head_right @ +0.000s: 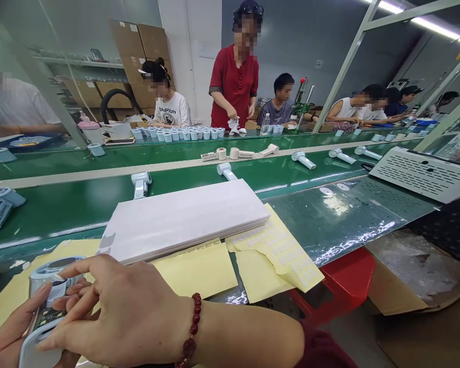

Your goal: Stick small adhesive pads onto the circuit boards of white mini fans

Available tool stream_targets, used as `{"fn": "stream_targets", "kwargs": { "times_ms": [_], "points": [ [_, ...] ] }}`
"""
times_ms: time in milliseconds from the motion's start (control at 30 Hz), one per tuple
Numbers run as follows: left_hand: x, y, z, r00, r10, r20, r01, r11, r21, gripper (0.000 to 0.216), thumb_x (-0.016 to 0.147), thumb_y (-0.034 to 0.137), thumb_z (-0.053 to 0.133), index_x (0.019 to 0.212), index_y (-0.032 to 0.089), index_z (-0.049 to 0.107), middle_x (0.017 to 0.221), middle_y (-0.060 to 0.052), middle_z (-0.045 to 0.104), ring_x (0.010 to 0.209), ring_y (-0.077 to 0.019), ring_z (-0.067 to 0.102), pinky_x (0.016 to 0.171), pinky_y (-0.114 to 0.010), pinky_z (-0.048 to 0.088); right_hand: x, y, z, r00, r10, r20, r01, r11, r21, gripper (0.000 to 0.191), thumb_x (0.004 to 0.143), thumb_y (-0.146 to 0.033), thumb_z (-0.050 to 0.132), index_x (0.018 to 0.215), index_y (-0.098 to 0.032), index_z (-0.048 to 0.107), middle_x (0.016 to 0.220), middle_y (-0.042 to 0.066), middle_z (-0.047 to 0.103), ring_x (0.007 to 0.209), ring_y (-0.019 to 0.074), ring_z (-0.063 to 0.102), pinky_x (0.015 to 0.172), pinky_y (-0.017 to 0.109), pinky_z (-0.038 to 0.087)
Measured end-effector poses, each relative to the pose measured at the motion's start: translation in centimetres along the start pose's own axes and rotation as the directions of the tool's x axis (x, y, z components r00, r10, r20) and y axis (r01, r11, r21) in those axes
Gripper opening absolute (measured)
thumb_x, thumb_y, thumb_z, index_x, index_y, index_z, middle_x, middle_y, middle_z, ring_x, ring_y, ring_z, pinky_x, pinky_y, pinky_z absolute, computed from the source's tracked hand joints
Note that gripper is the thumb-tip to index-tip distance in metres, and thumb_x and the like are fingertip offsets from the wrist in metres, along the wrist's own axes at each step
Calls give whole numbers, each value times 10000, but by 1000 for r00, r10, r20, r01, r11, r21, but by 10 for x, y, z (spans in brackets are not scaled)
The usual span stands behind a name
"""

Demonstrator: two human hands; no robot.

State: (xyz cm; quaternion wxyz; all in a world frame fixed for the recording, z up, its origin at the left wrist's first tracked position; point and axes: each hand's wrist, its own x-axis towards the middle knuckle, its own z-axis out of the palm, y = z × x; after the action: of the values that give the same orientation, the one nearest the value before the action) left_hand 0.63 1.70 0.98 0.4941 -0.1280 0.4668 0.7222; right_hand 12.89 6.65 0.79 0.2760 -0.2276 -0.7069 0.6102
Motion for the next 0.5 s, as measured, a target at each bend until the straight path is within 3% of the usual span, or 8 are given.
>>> {"fn": "stream_targets", "kwargs": {
  "times_ms": [167, 333, 500],
  "points": [
    [3, 0, -3, 1000, 6, 0, -6, 1000, -1, 288, 997, 198, 435, 916, 267, 703, 593, 39, 561, 692, -106, 721, 616, -99, 532, -1, -4, -1, 1000, 22, 5, -22, 999, -26, 704, 712, -158, 846, 1352, -190, 554, 1057, 72, 777, 1122, 234, 715, 1012, 398, 564],
    [6, -2, -8, 998, 4, 58, -6, 1000, 22, 264, 1001, 222, 453, 1055, 261, 708, 630, 31, 586, 829, -107, 734, 678, -77, 526, -1, -5, 0, 1000, -1, -17, 1, 999, -54, 691, 705, -194, 850, 1336, -198, 570, 1073, 69, 772, 1080, 250, 732, 984, 396, 579],
    [10, -2, -13, 995, 40, 92, -43, 998, 38, 263, 988, 215, 458, 901, 325, 681, 588, 45, 568, 838, -116, 737, 668, -92, 542, -4, -5, 4, 997, -45, -70, 35, 990, -136, 714, 708, -241, 862, 1357, -231, 563, 1026, 46, 772, 1082, 274, 731, 951, 378, 595]
  ]
}}
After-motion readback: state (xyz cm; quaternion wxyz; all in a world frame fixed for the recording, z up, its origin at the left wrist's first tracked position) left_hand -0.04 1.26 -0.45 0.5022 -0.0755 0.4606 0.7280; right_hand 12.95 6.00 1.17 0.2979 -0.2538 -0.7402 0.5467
